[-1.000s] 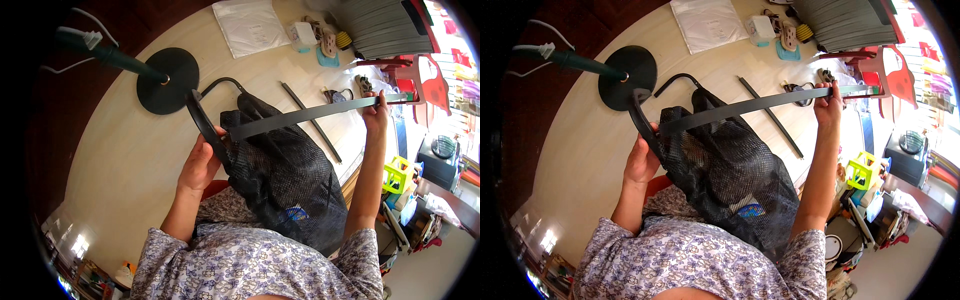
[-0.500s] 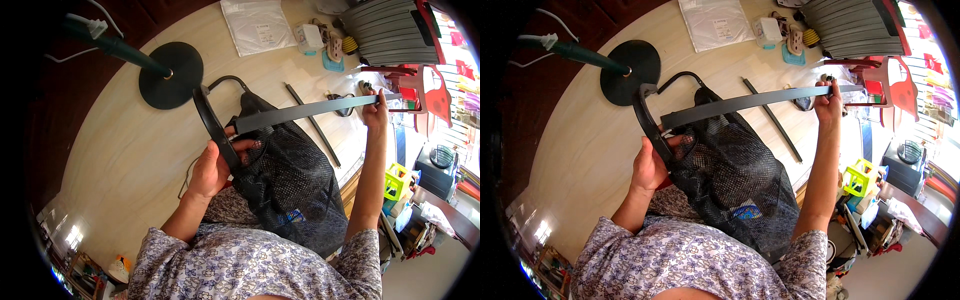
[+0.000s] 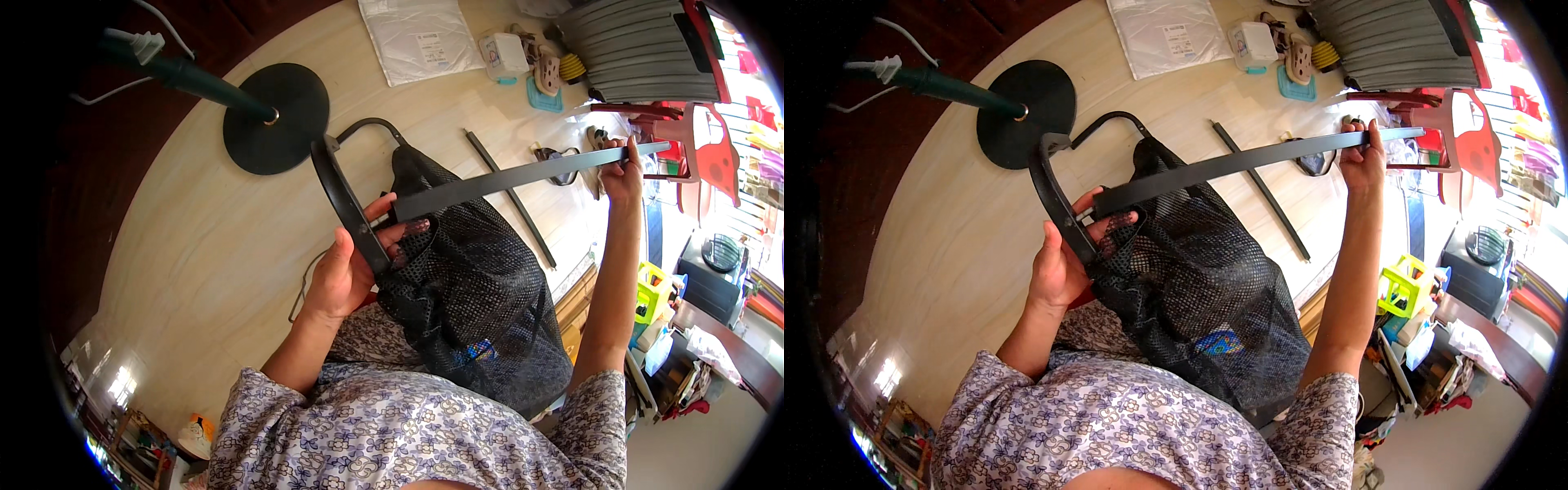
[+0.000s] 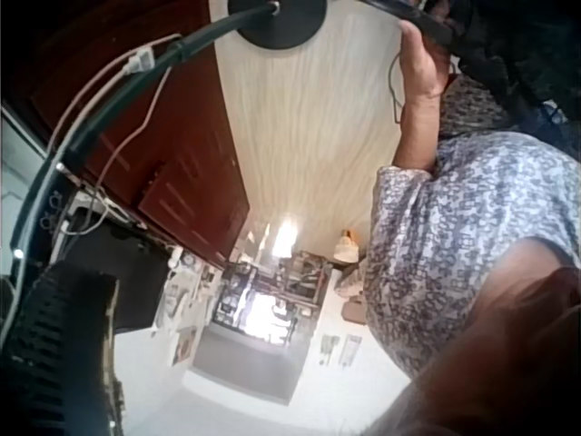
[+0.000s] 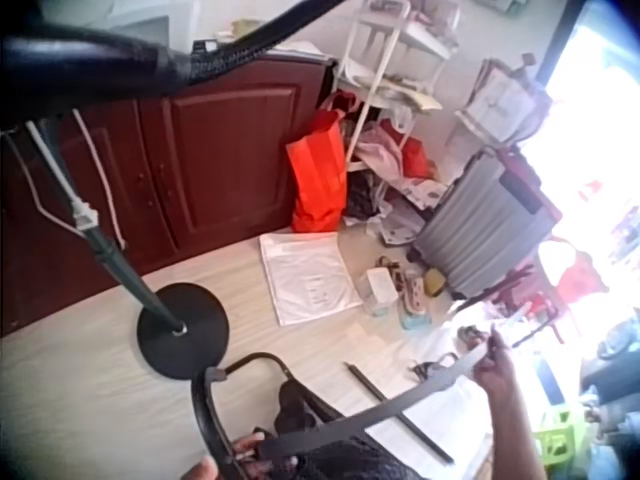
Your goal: The person assembles a mesh laundry hamper by threading flexible support rods through the fabric channels of the mesh bag.
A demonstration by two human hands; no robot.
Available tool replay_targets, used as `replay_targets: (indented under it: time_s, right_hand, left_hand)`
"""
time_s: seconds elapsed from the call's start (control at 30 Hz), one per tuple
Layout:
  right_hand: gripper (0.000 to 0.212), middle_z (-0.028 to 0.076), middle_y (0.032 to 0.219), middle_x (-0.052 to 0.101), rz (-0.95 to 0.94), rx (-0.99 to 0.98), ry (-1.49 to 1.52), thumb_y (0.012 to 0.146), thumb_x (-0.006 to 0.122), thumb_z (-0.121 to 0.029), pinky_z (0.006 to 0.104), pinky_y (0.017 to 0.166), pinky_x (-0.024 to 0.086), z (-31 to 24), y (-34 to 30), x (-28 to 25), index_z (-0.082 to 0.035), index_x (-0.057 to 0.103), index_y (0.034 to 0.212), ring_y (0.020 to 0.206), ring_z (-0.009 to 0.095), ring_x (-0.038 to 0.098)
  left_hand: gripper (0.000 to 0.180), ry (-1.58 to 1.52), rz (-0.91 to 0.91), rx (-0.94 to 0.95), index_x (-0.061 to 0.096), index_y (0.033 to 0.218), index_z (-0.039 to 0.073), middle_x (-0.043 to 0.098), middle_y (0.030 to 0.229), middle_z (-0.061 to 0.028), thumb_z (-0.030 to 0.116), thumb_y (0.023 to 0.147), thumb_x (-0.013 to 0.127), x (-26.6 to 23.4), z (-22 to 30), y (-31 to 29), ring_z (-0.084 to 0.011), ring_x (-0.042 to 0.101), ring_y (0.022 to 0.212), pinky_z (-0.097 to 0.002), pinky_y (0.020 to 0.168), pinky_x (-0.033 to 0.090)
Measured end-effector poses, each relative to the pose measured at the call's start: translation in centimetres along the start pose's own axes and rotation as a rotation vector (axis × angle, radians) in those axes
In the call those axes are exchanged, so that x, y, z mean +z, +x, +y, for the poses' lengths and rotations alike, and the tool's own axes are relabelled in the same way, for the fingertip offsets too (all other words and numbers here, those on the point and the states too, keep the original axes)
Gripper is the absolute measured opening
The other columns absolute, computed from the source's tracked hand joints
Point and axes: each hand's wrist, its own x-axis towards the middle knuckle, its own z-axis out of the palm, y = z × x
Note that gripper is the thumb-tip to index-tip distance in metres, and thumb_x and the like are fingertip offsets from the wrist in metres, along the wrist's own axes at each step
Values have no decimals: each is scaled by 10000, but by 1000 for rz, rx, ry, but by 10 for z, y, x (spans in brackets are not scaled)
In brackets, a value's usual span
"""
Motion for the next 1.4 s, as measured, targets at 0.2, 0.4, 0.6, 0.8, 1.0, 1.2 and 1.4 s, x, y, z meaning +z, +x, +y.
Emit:
replay_targets:
  time_s: [0.2,0.4,0.6,0.8,1.0,1.2,1.4]
  right_hand:
    - [229,87,790,538,19,-13,15,895,517,-221,143,319,327,0,7,-6,-16,468,809,762,182,558]
    - [226,85,783,518,1,4,14,890,524,-217,146,314,312,5,13,9,-16,460,808,781,183,545]
    - [227,95,786,527,-10,-13,33,889,521,-223,146,311,299,-3,10,9,-18,466,808,746,161,543]
    - [221,108,750,559,147,-38,59,874,528,-218,164,303,290,-19,4,-31,-23,484,780,732,186,575]
    - [198,77,731,556,303,-136,111,867,522,-203,173,306,290,-2,-11,-68,-48,475,752,756,207,575]
    - [226,63,681,543,350,-85,189,854,536,-212,175,298,301,19,-22,-93,-65,463,699,715,229,577]
    - [230,68,677,547,366,-106,260,853,532,-217,190,298,301,30,-28,-107,-68,459,693,701,228,579]
  left_hand:
    - [813,-1,-12,-7,245,1357,7,488,1219,-228,596,829,434,2,0,2,-165,506,906,-269,796,402]
    - [774,16,-73,-9,230,1356,29,429,1278,-228,590,847,387,-5,0,2,-309,411,1206,-393,987,340]
    - [759,18,-90,4,244,1350,21,441,1269,-210,576,854,395,-9,-2,4,-288,436,1181,-389,976,353]
    - [659,38,108,115,335,1305,1,457,1235,-185,462,861,493,6,6,-1,-229,469,1116,-336,923,388]
    - [657,109,126,119,344,1281,-38,437,1254,-158,458,869,474,11,13,-7,-236,451,1137,-363,963,359]
    - [667,135,148,95,327,1284,-52,445,1248,-154,460,876,451,12,22,-9,-249,449,1137,-378,969,343]
    - [554,464,270,127,342,1270,-29,460,1233,-148,362,891,443,-1,61,-14,-239,440,1145,-362,972,323]
